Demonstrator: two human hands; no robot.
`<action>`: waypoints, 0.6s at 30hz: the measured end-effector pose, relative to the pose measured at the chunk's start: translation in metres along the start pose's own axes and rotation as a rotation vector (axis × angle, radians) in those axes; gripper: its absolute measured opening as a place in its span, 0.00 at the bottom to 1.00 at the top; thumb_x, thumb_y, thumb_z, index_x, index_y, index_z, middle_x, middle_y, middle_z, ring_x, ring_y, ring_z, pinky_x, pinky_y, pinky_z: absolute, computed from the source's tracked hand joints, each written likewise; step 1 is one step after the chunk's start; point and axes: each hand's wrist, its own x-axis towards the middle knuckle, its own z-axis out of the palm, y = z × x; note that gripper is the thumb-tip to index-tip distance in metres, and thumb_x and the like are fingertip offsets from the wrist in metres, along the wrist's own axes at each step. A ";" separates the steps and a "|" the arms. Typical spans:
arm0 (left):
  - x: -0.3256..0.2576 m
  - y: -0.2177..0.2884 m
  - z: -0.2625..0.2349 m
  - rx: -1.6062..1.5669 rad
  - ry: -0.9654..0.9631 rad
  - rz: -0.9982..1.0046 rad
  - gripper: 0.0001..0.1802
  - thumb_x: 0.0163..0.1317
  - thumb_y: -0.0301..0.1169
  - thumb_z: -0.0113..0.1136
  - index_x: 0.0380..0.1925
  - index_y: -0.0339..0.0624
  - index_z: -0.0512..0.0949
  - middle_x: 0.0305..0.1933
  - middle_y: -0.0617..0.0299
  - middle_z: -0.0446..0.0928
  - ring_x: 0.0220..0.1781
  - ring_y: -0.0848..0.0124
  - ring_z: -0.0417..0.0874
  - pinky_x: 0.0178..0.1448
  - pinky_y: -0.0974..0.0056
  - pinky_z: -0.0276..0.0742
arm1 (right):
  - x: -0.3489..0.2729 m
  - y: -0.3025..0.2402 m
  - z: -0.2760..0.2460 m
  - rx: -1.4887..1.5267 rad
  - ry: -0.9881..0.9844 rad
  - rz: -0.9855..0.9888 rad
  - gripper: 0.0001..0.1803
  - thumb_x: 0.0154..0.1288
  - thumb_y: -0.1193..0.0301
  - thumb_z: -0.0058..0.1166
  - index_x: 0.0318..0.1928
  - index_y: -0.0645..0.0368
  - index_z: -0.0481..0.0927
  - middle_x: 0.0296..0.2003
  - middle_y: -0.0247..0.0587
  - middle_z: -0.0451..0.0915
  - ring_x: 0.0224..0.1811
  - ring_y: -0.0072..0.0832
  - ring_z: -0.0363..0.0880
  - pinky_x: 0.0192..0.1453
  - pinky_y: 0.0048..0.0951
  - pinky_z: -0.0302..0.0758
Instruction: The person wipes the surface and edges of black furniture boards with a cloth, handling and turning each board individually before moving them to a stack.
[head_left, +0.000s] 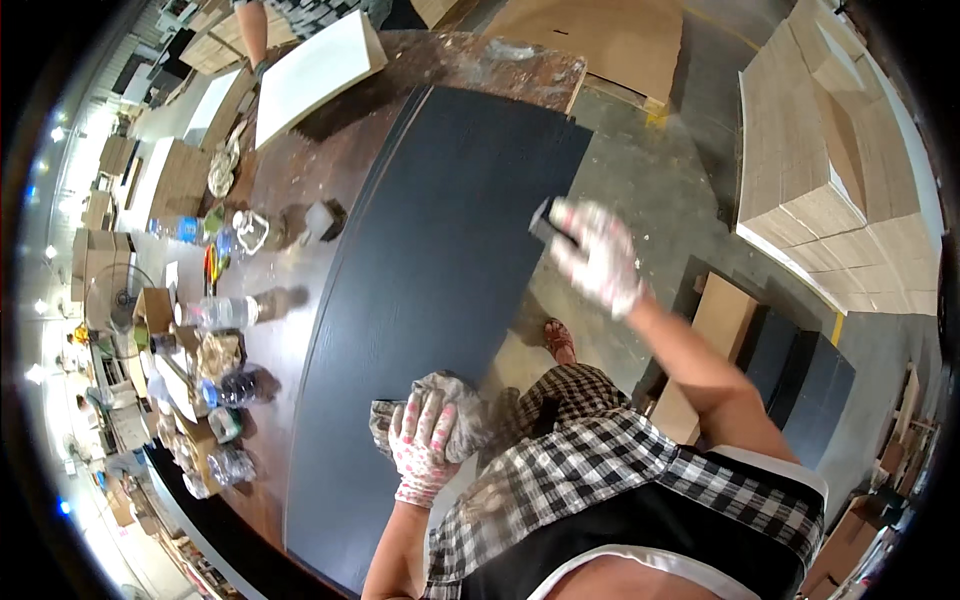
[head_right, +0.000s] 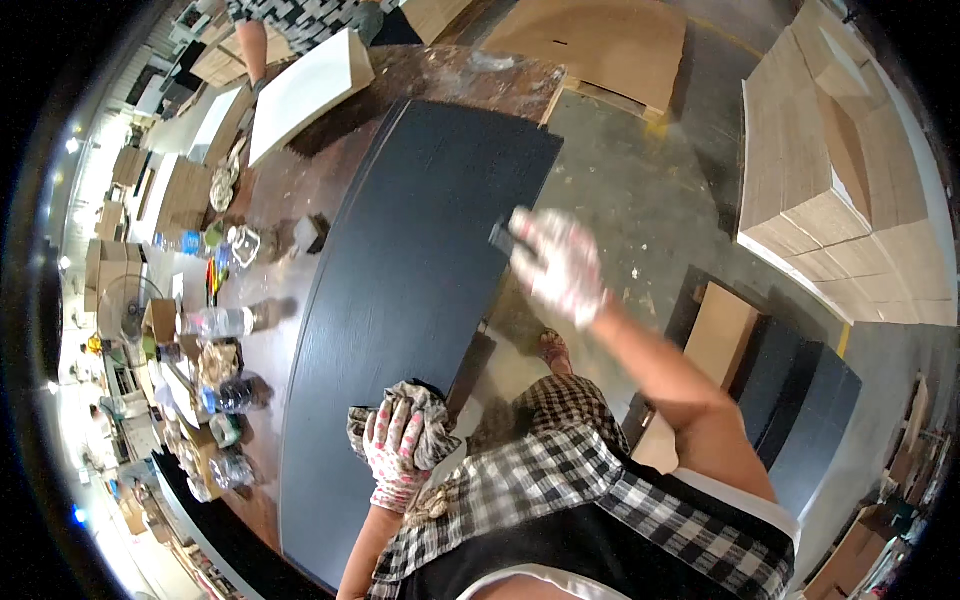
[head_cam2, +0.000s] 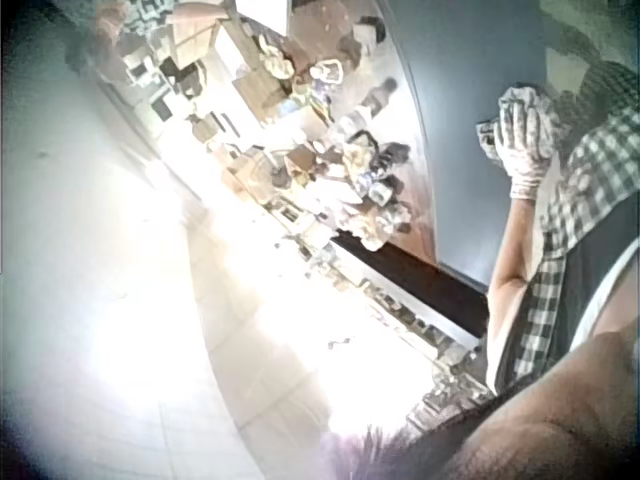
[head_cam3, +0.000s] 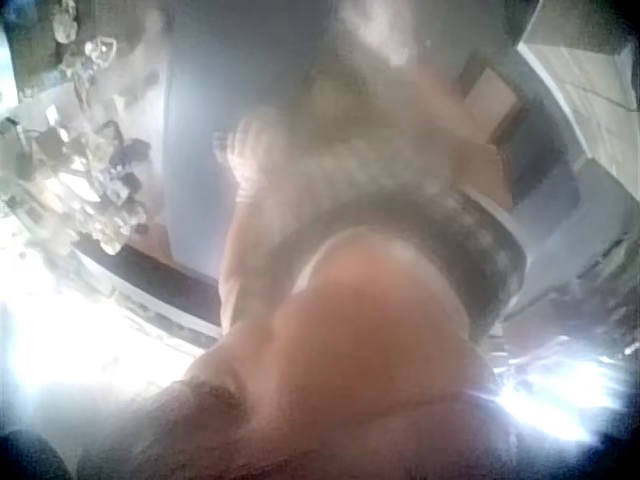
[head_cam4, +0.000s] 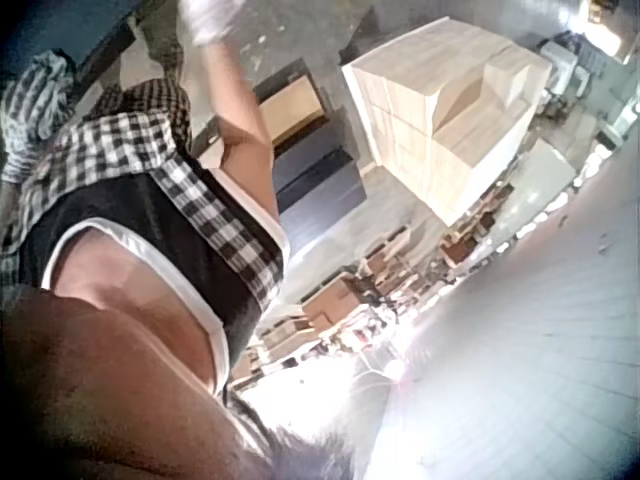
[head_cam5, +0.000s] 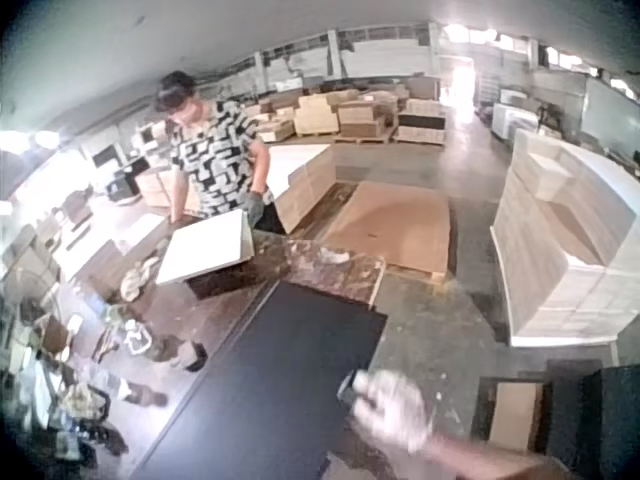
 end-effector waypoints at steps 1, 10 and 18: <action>-0.015 -0.002 -0.002 0.001 -0.016 -0.023 0.36 0.44 0.43 0.69 0.57 0.51 0.74 0.64 0.56 0.72 0.66 0.49 0.70 0.67 0.41 0.61 | 0.015 0.014 0.002 -0.072 0.066 0.099 0.20 0.60 0.67 0.60 0.53 0.53 0.79 0.43 0.47 0.79 0.43 0.45 0.78 0.49 0.42 0.77; -0.153 -0.029 -0.005 -0.017 -0.048 -0.132 0.40 0.38 0.37 0.70 0.59 0.49 0.72 0.65 0.52 0.70 0.69 0.48 0.66 0.69 0.40 0.58 | -0.129 -0.196 0.039 0.106 -0.162 -0.222 0.19 0.60 0.64 0.58 0.52 0.53 0.80 0.45 0.45 0.80 0.47 0.36 0.78 0.49 0.40 0.78; -0.259 -0.067 0.021 0.025 -0.016 -0.193 0.54 0.24 0.36 0.75 0.63 0.54 0.69 0.69 0.54 0.66 0.73 0.50 0.62 0.71 0.41 0.57 | -0.093 -0.211 0.054 0.084 -0.003 0.161 0.17 0.58 0.69 0.61 0.48 0.57 0.79 0.38 0.48 0.77 0.42 0.44 0.78 0.47 0.42 0.76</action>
